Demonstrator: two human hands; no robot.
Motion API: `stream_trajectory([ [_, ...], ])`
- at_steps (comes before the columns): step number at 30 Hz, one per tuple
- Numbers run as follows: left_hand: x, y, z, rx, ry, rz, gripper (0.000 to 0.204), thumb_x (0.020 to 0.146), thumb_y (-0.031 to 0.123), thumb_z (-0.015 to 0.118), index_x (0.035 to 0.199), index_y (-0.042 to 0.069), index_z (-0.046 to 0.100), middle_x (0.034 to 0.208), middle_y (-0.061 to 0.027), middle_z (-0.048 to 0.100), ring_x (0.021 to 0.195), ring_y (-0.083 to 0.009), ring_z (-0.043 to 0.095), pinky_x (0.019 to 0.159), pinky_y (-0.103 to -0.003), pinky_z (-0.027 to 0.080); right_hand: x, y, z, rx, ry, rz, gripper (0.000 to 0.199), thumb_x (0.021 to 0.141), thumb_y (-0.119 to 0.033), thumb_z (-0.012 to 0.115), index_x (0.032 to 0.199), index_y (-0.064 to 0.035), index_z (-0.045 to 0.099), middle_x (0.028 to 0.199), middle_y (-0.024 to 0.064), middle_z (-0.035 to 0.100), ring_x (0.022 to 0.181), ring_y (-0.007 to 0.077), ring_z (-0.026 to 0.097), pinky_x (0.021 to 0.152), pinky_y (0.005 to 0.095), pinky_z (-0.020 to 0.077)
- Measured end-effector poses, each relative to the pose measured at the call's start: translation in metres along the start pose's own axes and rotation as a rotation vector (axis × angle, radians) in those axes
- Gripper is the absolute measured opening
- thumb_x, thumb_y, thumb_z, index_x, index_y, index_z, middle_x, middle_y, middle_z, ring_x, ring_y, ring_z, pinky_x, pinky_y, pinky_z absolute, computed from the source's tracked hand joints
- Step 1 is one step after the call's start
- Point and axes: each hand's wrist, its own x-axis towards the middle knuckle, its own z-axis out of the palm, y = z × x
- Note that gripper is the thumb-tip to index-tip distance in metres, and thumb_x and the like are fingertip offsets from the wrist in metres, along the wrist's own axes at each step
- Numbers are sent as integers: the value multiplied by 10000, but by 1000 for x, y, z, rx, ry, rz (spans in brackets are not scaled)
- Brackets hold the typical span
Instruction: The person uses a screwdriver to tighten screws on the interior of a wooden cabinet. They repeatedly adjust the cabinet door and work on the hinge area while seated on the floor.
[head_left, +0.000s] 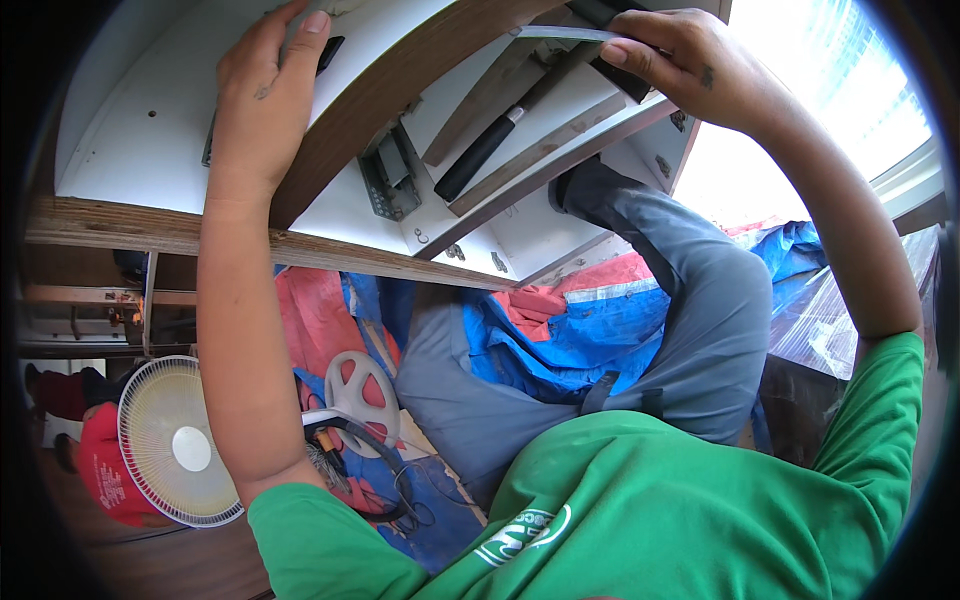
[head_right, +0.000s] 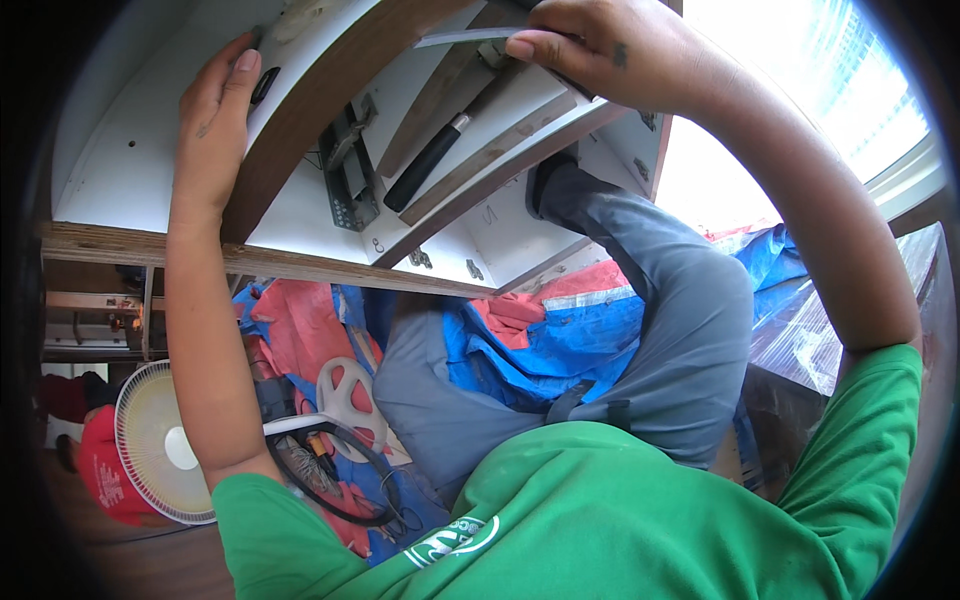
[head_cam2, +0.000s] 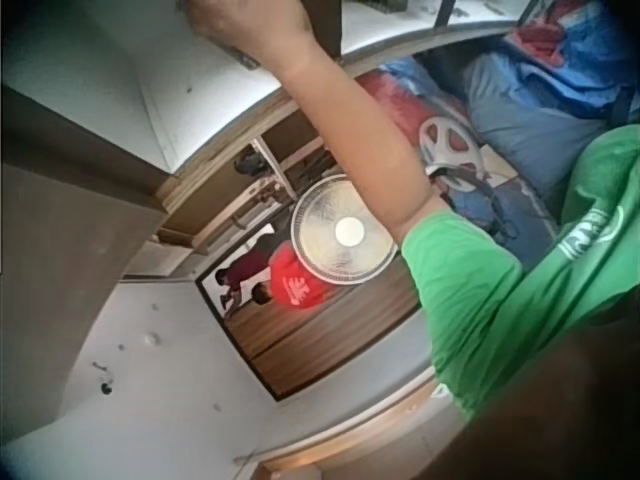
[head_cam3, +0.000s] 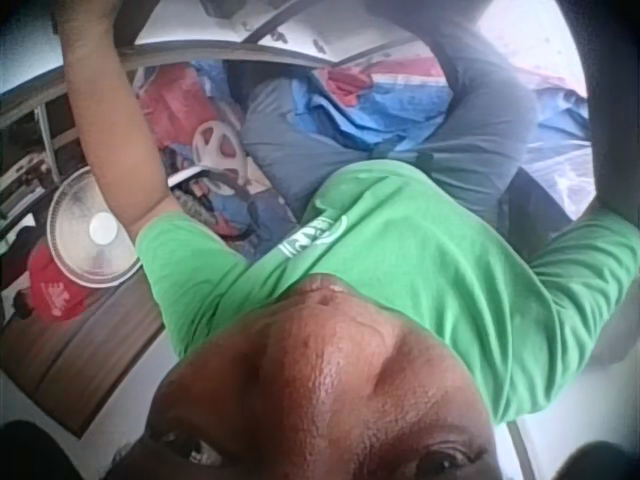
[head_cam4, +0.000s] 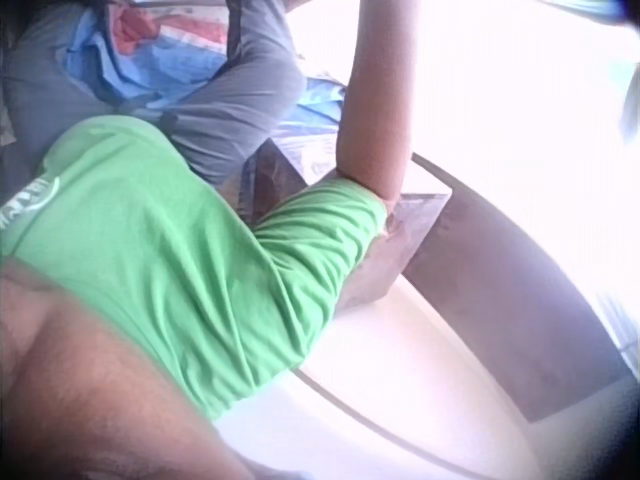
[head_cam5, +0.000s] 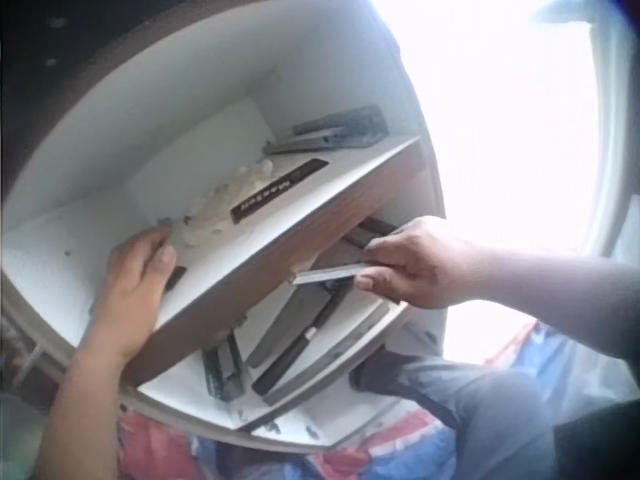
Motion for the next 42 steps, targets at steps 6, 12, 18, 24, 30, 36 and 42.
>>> stream_trajectory([
  [6, -1, 4, -1, 38, 2, 4, 565, 1052, 480, 538, 1375, 26, 627, 1334, -214, 646, 1253, -316, 604, 1098, -365, 418, 8, -5, -9, 146, -90, 69, 421, 1011, -431, 653, 848, -44, 680, 640, 107, 642, 582, 276, 672, 558, 419, 526],
  [12, -4, 7, -1, 63, 28, -12, 591, 1044, 504, 541, 1381, 25, 622, 1351, -215, 636, 1257, -319, 602, 1100, -366, 416, 10, -5, -7, 232, -85, 152, 438, 1004, -460, 661, 886, -43, 725, 632, 77, 648, 576, 222, 668, 546, 388, 533],
  [18, -2, 6, -3, 37, -2, -5, 589, 1046, 492, 537, 1385, 17, 616, 1355, -217, 636, 1270, -317, 597, 1109, -364, 411, 8, -13, -7, 215, 32, 172, 498, 989, -515, 664, 877, -41, 769, 615, 69, 647, 556, 210, 643, 529, 378, 515],
  [24, -2, 6, -2, 66, 31, 23, 604, 1042, 507, 533, 1387, 19, 616, 1340, -222, 645, 1267, -326, 602, 1103, -364, 413, 13, -18, -5, 138, 4, 170, 525, 967, -544, 681, 884, -37, 790, 604, 65, 654, 529, 202, 628, 522, 381, 509],
  [30, -2, 6, -2, 41, 15, 2, 604, 1045, 502, 533, 1387, 11, 615, 1349, -219, 643, 1264, -326, 605, 1107, -367, 412, 12, -13, 2, 277, 44, 253, 536, 956, -549, 694, 855, -30, 783, 581, 69, 636, 519, 204, 624, 519, 386, 500],
  [36, -1, 5, -1, 44, 31, 48, 610, 1042, 509, 537, 1384, 10, 617, 1354, -221, 640, 1258, -328, 606, 1101, -368, 417, 9, -12, 1, 190, 45, 213, 528, 955, -539, 699, 844, -30, 782, 578, 58, 633, 510, 196, 620, 500, 373, 487],
  [42, -1, 4, -2, 59, 2, -1, 600, 1045, 497, 534, 1389, 12, 613, 1379, -220, 627, 1278, -341, 595, 1113, -374, 411, 11, -13, 1, 246, 6, 278, 535, 952, -553, 697, 843, -37, 785, 575, 56, 629, 520, 187, 625, 508, 375, 490],
])
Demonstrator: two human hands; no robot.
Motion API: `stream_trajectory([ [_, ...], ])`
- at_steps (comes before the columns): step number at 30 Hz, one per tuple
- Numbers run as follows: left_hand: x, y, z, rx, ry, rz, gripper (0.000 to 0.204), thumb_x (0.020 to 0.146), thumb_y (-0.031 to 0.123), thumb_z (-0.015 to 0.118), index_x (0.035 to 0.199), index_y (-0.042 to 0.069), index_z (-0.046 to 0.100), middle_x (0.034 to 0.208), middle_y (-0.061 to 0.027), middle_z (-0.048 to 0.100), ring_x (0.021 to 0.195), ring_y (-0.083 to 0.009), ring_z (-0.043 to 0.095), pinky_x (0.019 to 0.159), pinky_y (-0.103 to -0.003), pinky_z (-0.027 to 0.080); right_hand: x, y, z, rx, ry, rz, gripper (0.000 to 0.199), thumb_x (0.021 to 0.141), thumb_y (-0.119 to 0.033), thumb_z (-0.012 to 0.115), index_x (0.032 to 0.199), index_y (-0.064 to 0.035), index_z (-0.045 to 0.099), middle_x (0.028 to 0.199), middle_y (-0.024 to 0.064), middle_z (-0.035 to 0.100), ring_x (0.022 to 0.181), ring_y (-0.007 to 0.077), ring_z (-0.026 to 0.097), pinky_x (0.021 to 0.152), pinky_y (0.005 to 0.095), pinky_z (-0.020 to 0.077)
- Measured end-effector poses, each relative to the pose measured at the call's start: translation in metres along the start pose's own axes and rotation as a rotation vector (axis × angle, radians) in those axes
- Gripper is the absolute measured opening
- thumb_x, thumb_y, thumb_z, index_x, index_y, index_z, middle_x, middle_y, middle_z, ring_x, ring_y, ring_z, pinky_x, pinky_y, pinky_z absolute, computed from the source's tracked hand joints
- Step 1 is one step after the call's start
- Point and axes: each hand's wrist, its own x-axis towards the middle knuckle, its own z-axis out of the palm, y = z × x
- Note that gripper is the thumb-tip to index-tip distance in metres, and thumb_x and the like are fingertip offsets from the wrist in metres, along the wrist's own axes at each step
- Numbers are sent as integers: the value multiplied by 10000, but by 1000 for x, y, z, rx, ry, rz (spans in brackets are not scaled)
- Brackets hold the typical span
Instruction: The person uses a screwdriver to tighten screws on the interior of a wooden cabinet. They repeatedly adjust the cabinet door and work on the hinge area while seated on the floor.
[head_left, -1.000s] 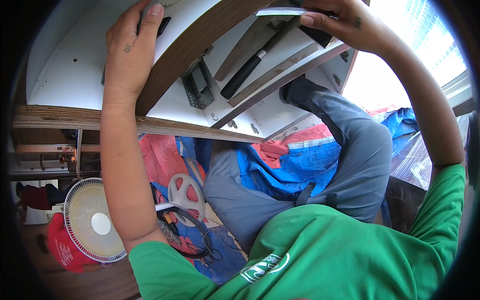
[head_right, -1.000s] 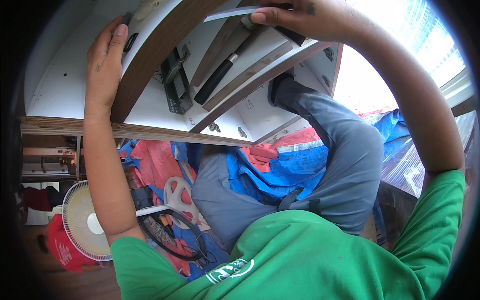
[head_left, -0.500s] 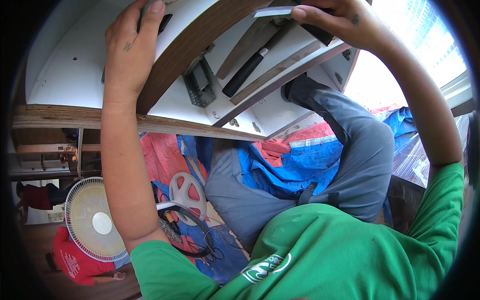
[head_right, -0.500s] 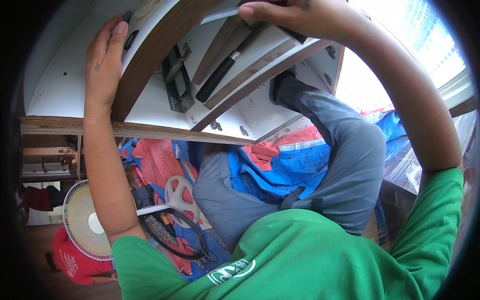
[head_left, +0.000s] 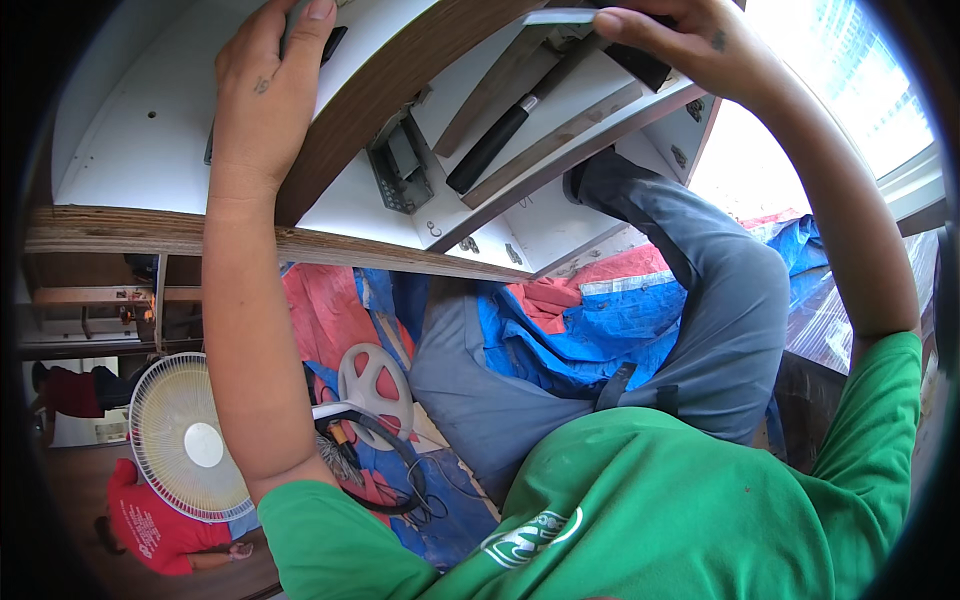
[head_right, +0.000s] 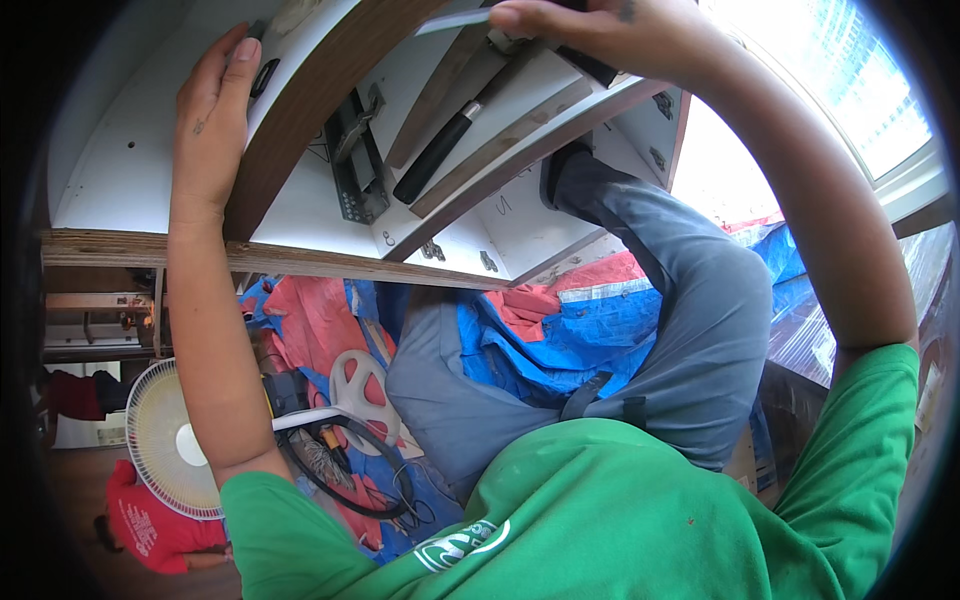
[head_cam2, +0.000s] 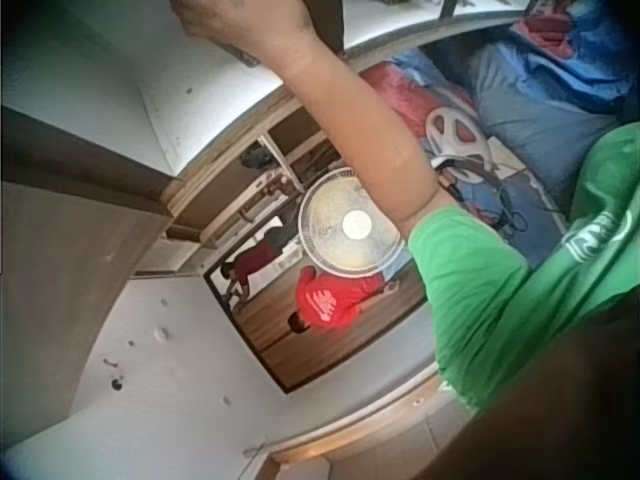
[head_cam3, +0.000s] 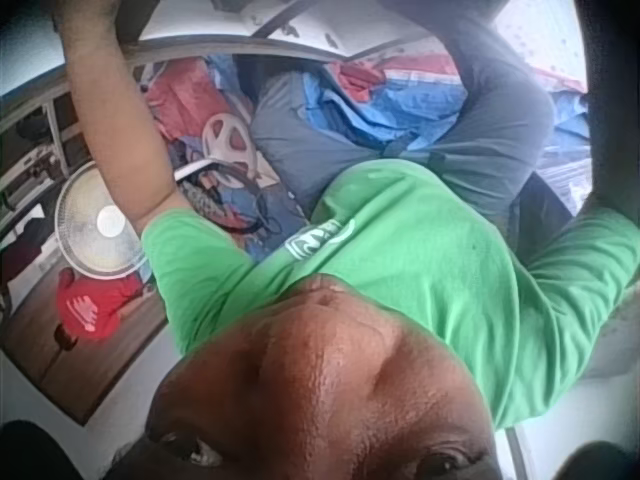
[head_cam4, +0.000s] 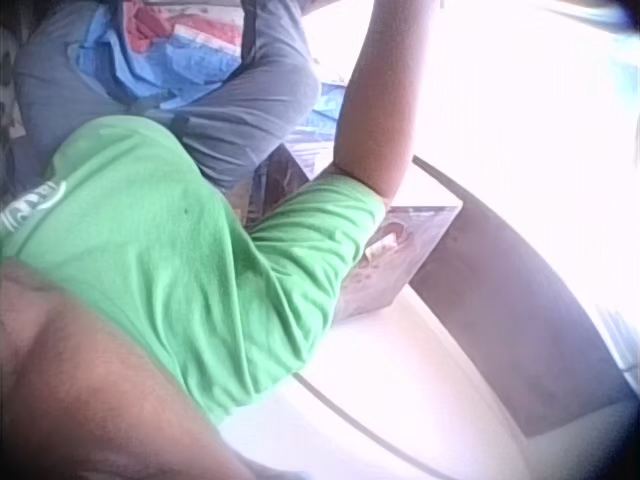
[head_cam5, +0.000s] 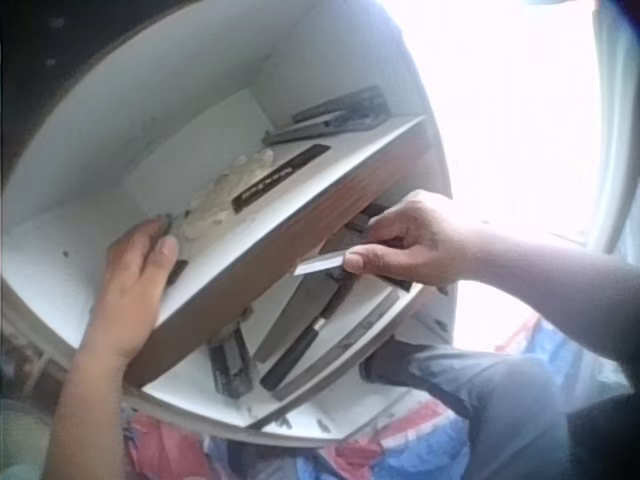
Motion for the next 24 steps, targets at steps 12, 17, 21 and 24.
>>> stream_trajectory([
  [12, 1, 2, 0, -9, 23, 49, 614, 1047, 502, 524, 1396, 3, 602, 1386, -236, 618, 1302, -340, 580, 1119, -375, 404, 2, 2, -2, -62, 4, 1, 591, 938, -596, 690, 801, -25, 758, 586, 76, 633, 542, 209, 637, 537, 389, 505],
  [17, 1, 3, 0, 22, 7, 16, 618, 1048, 503, 521, 1397, -1, 599, 1390, -236, 616, 1304, -344, 577, 1125, -379, 399, 2, -1, -2, -82, 29, 39, 609, 937, -605, 686, 799, -15, 752, 578, 85, 620, 549, 215, 639, 539, 394, 501],
  [21, 1, 3, 1, -24, 30, 51, 623, 1045, 504, 526, 1398, -5, 597, 1394, -236, 613, 1311, -342, 572, 1128, -381, 396, 3, -1, 0, -102, -20, 47, 607, 942, -600, 678, 812, -14, 766, 592, 93, 637, 543, 207, 638, 524, 388, 503],
  [24, 1, 3, 0, -6, 10, 38, 621, 1046, 500, 527, 1403, -5, 592, 1403, -234, 608, 1322, -338, 562, 1132, -381, 392, 3, -1, 1, -15, 15, 12, 619, 945, -598, 676, 778, -5, 743, 575, 89, 609, 532, 212, 612, 519, 403, 478],
])
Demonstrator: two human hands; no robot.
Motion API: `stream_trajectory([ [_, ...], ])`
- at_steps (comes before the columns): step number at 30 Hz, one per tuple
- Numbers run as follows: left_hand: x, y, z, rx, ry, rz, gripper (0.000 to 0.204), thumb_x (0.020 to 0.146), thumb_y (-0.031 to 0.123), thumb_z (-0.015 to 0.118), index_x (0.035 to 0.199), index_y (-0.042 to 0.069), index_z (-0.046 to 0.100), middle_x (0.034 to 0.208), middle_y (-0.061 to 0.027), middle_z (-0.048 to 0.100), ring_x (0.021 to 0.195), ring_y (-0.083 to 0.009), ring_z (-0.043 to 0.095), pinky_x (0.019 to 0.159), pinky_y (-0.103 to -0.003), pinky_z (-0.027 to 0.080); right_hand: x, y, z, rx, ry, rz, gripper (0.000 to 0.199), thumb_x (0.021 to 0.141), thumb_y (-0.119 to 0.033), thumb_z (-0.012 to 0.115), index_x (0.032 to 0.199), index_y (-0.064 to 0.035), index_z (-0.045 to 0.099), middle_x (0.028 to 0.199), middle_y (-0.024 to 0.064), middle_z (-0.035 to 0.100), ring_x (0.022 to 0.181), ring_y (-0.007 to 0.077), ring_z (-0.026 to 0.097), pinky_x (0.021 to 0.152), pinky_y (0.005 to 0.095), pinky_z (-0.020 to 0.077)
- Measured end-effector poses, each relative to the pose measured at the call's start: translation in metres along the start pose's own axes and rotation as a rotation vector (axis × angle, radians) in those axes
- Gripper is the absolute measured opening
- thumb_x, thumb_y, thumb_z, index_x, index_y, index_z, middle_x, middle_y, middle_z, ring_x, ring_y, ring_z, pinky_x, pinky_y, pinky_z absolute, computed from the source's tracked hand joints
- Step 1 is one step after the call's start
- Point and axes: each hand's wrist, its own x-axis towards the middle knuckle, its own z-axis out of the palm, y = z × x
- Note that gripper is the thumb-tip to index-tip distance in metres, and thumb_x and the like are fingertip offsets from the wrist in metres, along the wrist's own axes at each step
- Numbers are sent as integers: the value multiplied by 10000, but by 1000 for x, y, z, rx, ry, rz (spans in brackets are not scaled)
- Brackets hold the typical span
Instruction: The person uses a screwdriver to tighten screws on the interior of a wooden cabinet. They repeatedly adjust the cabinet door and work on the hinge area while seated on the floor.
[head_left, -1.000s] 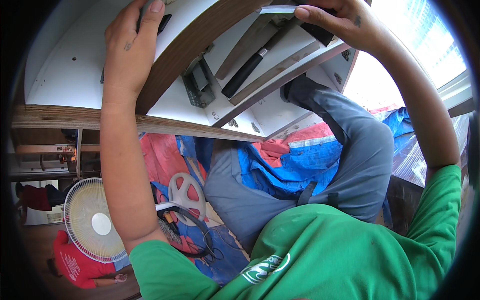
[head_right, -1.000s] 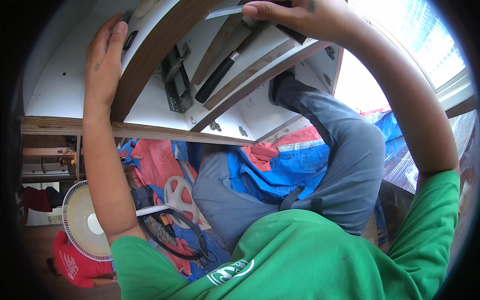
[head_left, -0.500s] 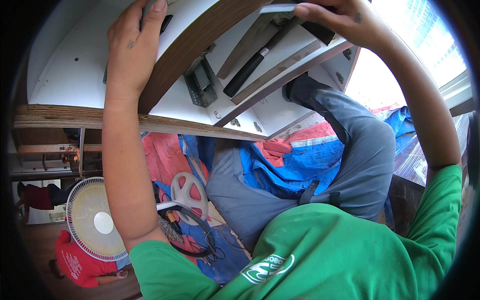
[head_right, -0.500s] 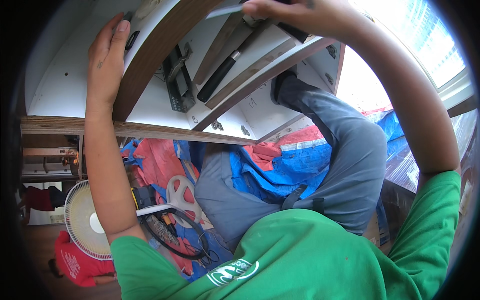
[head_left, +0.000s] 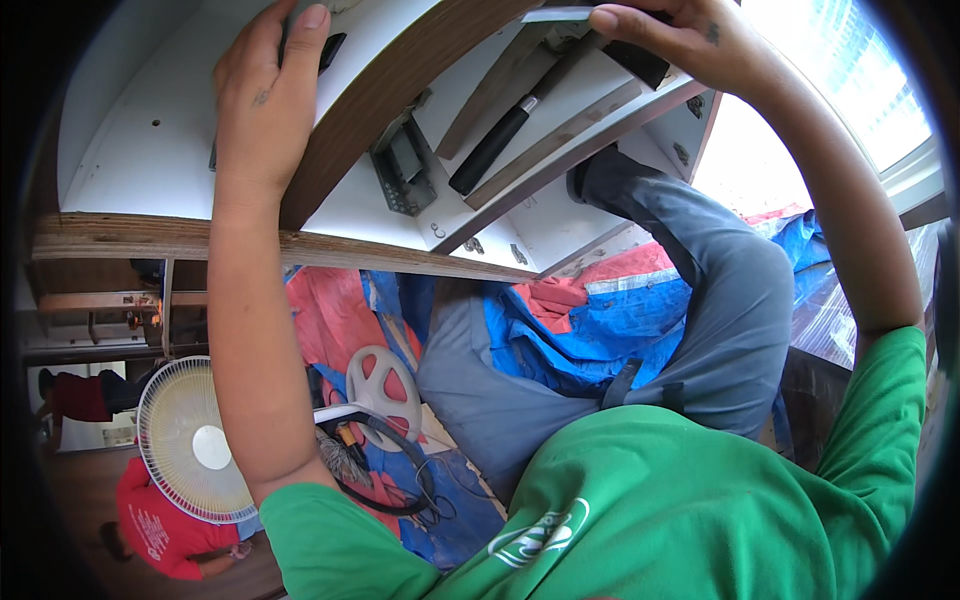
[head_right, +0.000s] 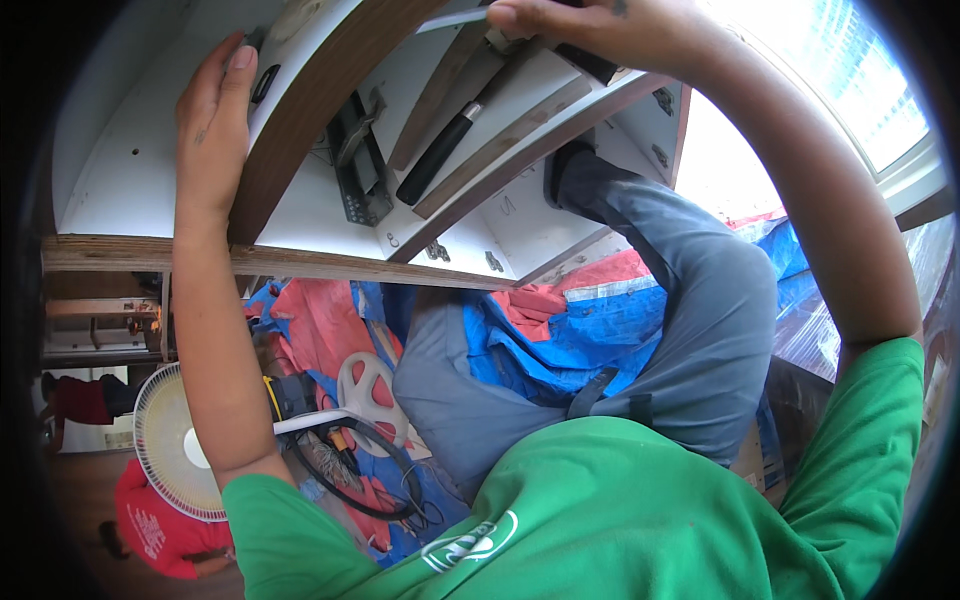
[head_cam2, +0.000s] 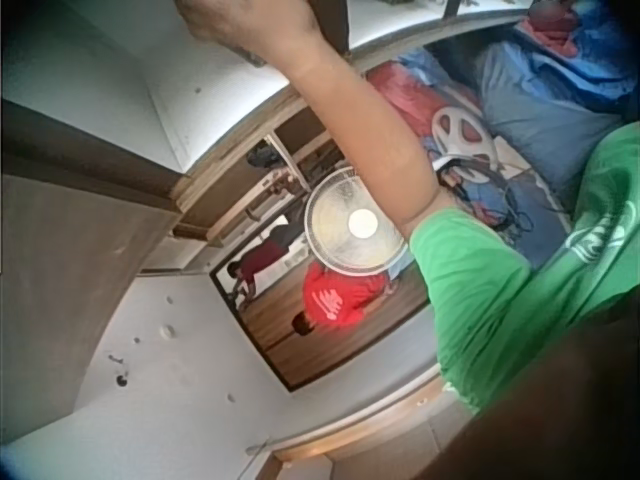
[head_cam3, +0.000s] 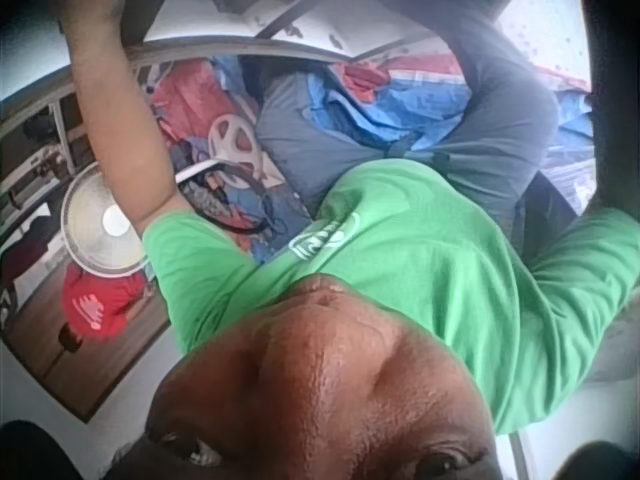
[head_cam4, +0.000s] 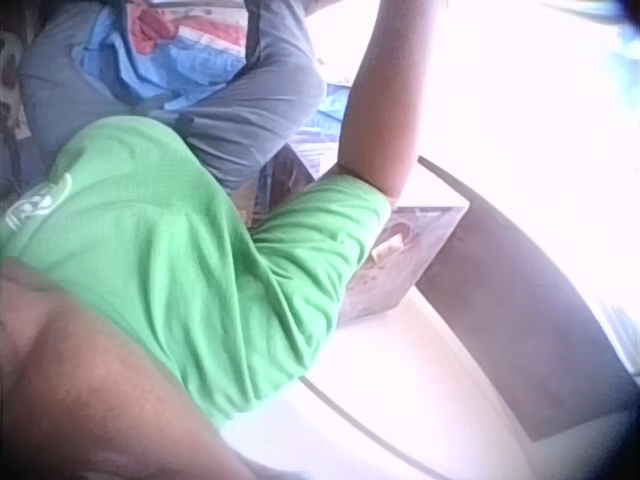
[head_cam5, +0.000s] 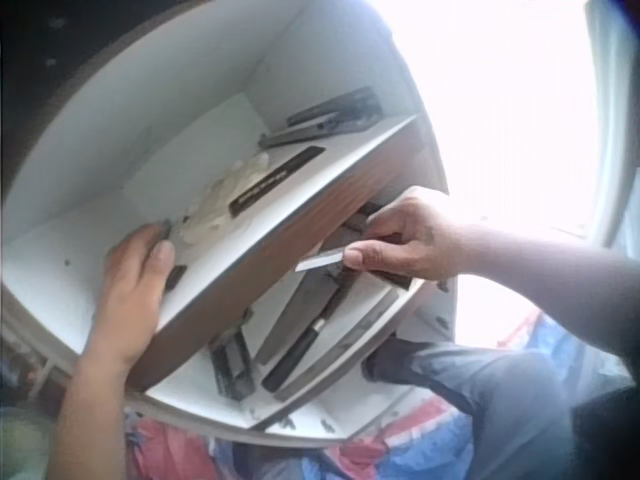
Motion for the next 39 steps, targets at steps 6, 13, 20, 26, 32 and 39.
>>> stream_trajectory([
  [6, 1, -1, 0, -17, 13, 20, 606, 1052, 496, 516, 1406, 10, 593, 1403, -236, 605, 1321, -348, 559, 1137, -389, 388, 0, 1, 1, -81, 8, -38, 617, 943, -602, 674, 778, -12, 751, 573, 100, 617, 527, 232, 630, 516, 404, 495],
  [13, 0, -1, 0, 73, 15, -4, 588, 1057, 487, 504, 1418, 30, 587, 1420, -232, 592, 1333, -353, 547, 1146, -391, 379, 0, -1, 2, -92, 2, -54, 610, 950, -592, 670, 785, -9, 745, 581, 100, 623, 532, 236, 635, 518, 408, 497],
  [20, 0, 0, 0, 74, 6, -21, 585, 1059, 487, 494, 1431, 43, 579, 1451, -223, 570, 1357, -352, 524, 1156, -391, 365, -1, -6, 1, -78, -1, -7, 637, 949, -589, 676, 763, 18, 718, 574, 122, 598, 529, 254, 600, 540, 436, 471],
  [26, 0, 1, 1, 23, 4, -24, 597, 1057, 499, 489, 1438, 46, 573, 1449, -230, 568, 1361, -358, 520, 1160, -393, 358, -2, -7, 7, -44, 18, -89, 661, 947, -611, 666, 739, 15, 705, 555, 103, 586, 517, 260, 599, 526, 427, 470],
  [32, 0, 1, 1, 31, 13, -28, 605, 1055, 501, 492, 1441, 41, 568, 1448, -232, 568, 1364, -361, 518, 1161, -394, 356, 2, -9, 8, -115, 11, -142, 635, 951, -594, 672, 736, 1, 714, 533, 89, 578, 478, 244, 586, 489, 410, 462],
  [39, 0, 1, 0, 57, 6, -52, 600, 1057, 495, 489, 1447, 44, 562, 1451, -230, 565, 1363, -361, 518, 1162, -396, 356, 0, -14, 10, -63, 18, -131, 588, 947, -568, 689, 775, -8, 745, 570, 104, 614, 522, 257, 628, 519, 411, 475],
])
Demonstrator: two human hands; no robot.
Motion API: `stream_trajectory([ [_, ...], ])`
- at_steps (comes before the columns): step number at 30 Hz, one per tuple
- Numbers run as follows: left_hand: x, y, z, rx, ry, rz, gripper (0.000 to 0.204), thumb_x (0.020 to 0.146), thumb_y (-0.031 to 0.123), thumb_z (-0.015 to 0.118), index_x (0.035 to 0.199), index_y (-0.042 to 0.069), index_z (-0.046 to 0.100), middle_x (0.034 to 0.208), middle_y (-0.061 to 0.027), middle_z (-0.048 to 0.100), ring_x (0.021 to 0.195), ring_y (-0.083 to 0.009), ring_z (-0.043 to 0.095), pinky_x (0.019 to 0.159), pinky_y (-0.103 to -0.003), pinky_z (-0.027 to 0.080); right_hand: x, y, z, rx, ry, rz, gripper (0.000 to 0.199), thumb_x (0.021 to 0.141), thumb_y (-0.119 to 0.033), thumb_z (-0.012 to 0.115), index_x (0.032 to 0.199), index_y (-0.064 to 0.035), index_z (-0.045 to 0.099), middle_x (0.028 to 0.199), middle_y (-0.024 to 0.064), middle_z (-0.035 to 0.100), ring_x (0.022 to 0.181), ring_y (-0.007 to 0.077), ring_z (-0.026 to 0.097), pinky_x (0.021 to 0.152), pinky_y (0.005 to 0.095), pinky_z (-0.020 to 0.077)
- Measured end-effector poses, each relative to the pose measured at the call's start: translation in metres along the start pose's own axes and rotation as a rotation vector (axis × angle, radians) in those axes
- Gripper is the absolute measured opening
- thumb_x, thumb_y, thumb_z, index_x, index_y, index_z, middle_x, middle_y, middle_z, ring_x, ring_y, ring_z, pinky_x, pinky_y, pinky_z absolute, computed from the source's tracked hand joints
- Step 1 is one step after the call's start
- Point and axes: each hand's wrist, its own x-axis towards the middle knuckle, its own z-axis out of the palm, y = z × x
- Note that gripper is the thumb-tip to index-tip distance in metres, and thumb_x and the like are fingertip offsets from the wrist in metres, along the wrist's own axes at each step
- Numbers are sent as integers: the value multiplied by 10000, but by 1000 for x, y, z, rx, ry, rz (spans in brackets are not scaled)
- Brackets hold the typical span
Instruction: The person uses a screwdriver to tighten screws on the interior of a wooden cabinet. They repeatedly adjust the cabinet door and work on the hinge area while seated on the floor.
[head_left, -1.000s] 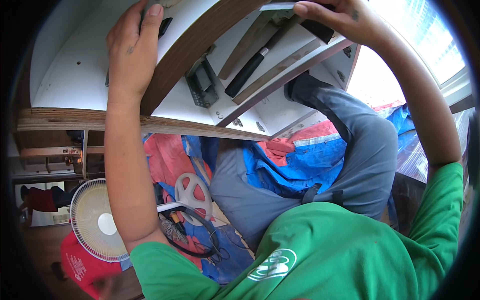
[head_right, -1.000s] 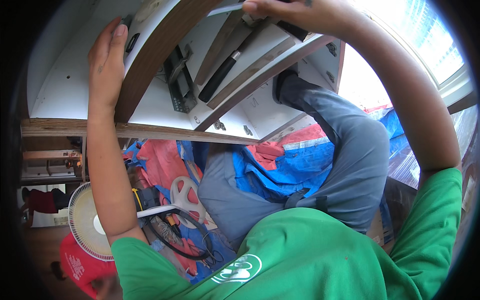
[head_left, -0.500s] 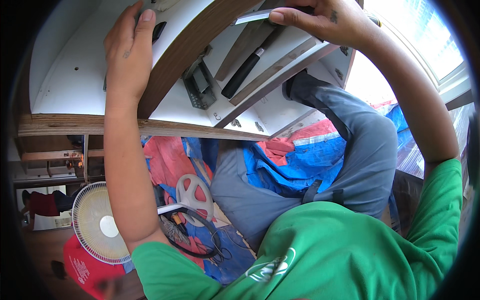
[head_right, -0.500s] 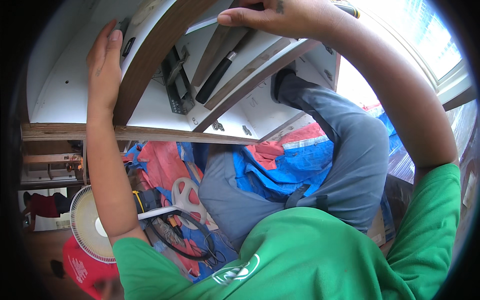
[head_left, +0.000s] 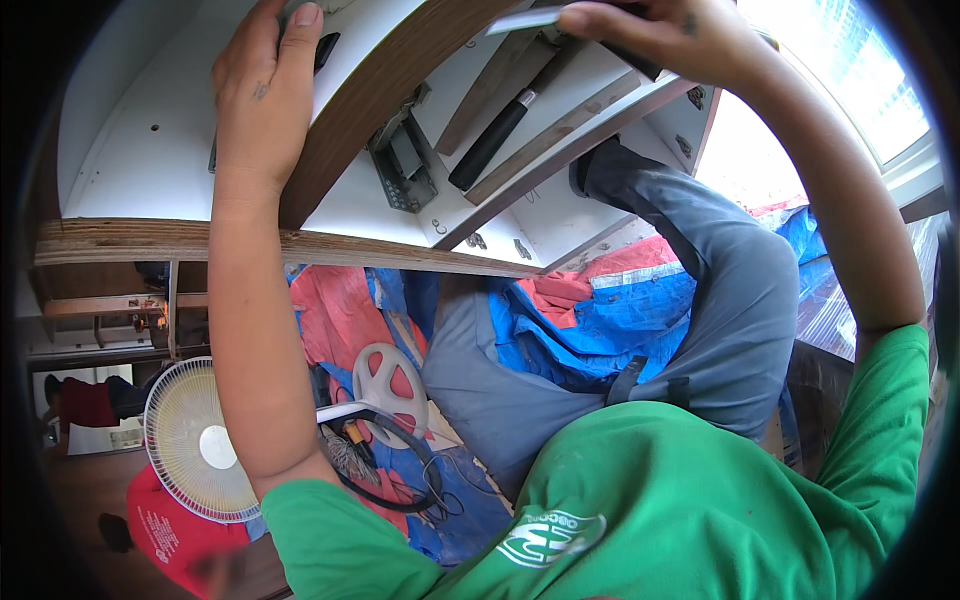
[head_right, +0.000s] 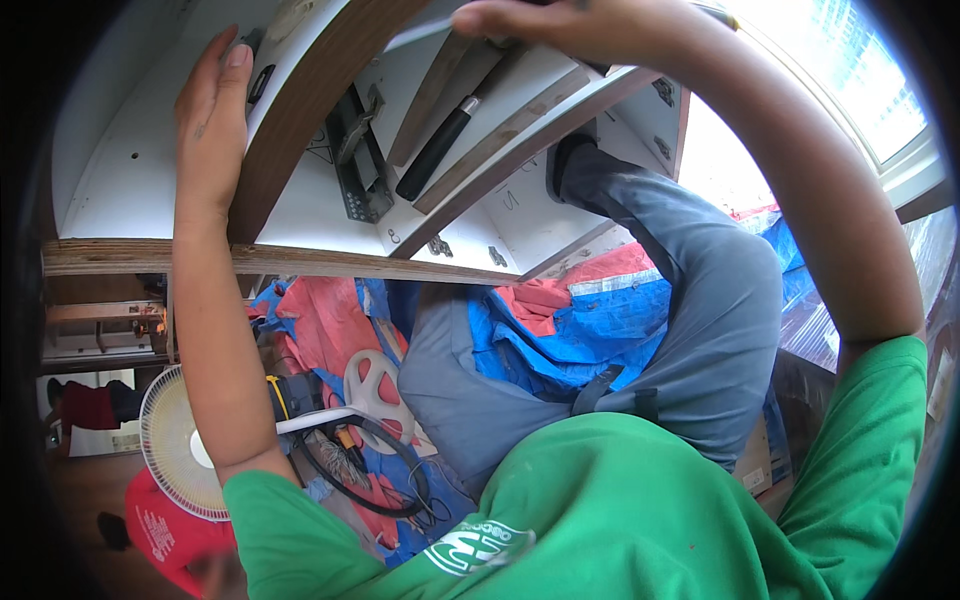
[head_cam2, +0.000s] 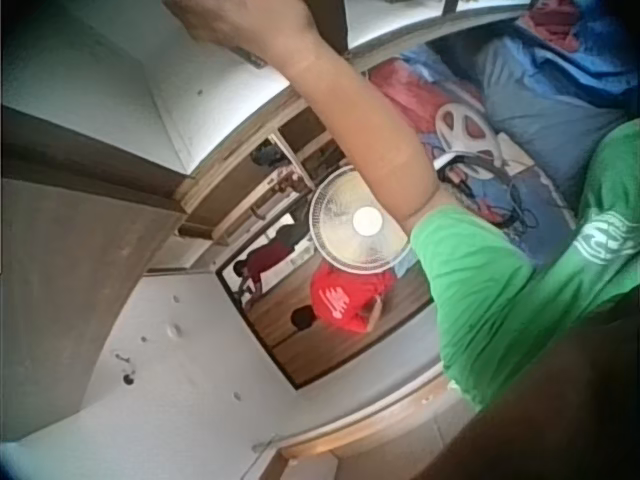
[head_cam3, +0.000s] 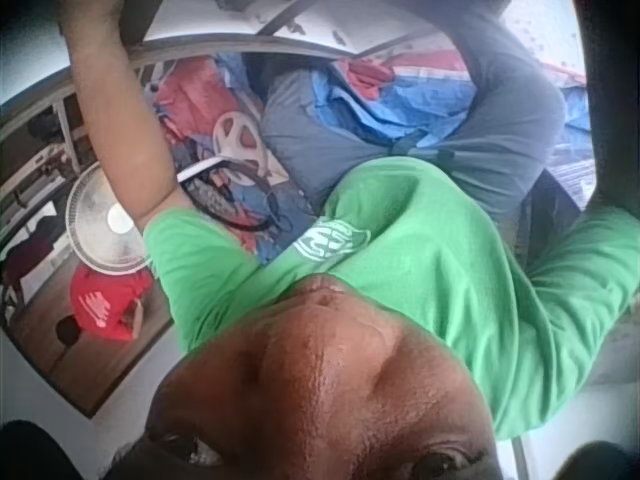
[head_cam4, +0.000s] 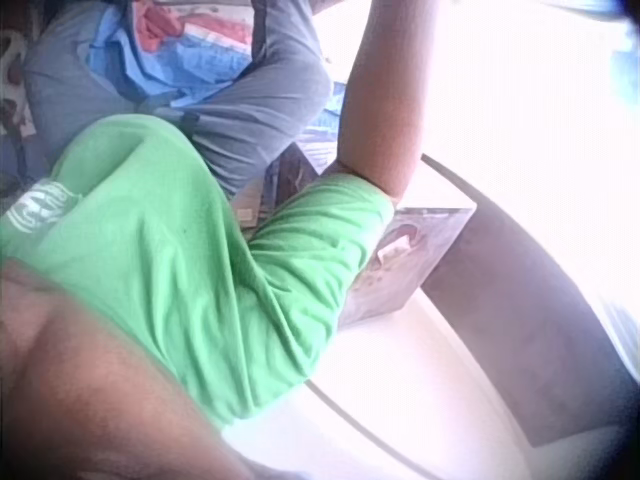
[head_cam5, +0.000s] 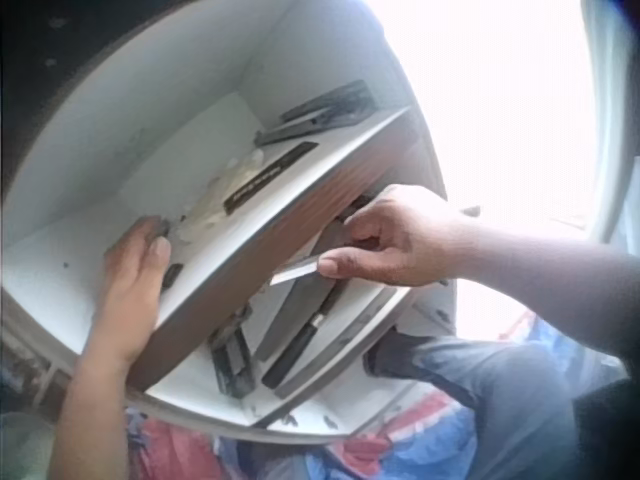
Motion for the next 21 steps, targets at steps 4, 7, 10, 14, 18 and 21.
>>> stream_trajectory([
  [4, 0, 0, 0, -25, 18, 40, 595, 1056, 494, 490, 1450, 53, 560, 1464, -229, 551, 1371, -361, 508, 1163, -397, 353, 0, 1, 1, -63, -26, 20, 617, 946, -589, 678, 765, -3, 743, 578, 116, 616, 529, 265, 633, 526, 412, 479],
  [7, 0, 0, -1, -31, -11, 31, 585, 1057, 491, 491, 1454, 67, 561, 1476, -227, 538, 1383, -359, 492, 1170, -400, 342, -2, 2, 1, -23, -9, 129, 634, 948, -601, 667, 792, 6, 759, 572, 114, 627, 503, 266, 622, 525, 390, 502],
  [10, 0, -1, 0, -5, 13, 17, 573, 1057, 486, 491, 1449, 76, 569, 1478, -228, 534, 1382, -360, 491, 1172, -403, 338, -1, 1, 6, 20, 10, 20, 629, 954, -589, 664, 814, 17, 761, 603, 140, 649, 555, 279, 661, 562, 407, 523],
  [14, -1, -3, 0, 9, 24, 46, 574, 1057, 491, 488, 1447, 79, 573, 1475, -232, 536, 1371, -368, 500, 1172, -407, 340, -3, 1, 7, -3, -10, 25, 626, 948, -600, 664, 844, 9, 764, 624, 146, 654, 569, 286, 651, 587, 420, 519],
  [18, 0, -2, -1, -7, 13, 58, 586, 1058, 499, 482, 1447, 70, 570, 1476, -232, 536, 1374, -372, 495, 1175, -409, 336, -6, 5, 4, 37, -5, 107, 618, 936, -616, 669, 864, -11, 775, 627, 138, 651, 574, 301, 644, 595, 427, 508],
  [21, 0, -2, 1, -23, 26, 67, 593, 1058, 495, 483, 1441, 51, 571, 1471, -234, 542, 1369, -374, 499, 1172, -407, 340, -6, 6, 7, 23, 38, 72, 615, 937, -612, 669, 857, -11, 774, 617, 138, 641, 576, 299, 645, 595, 428, 507],
])
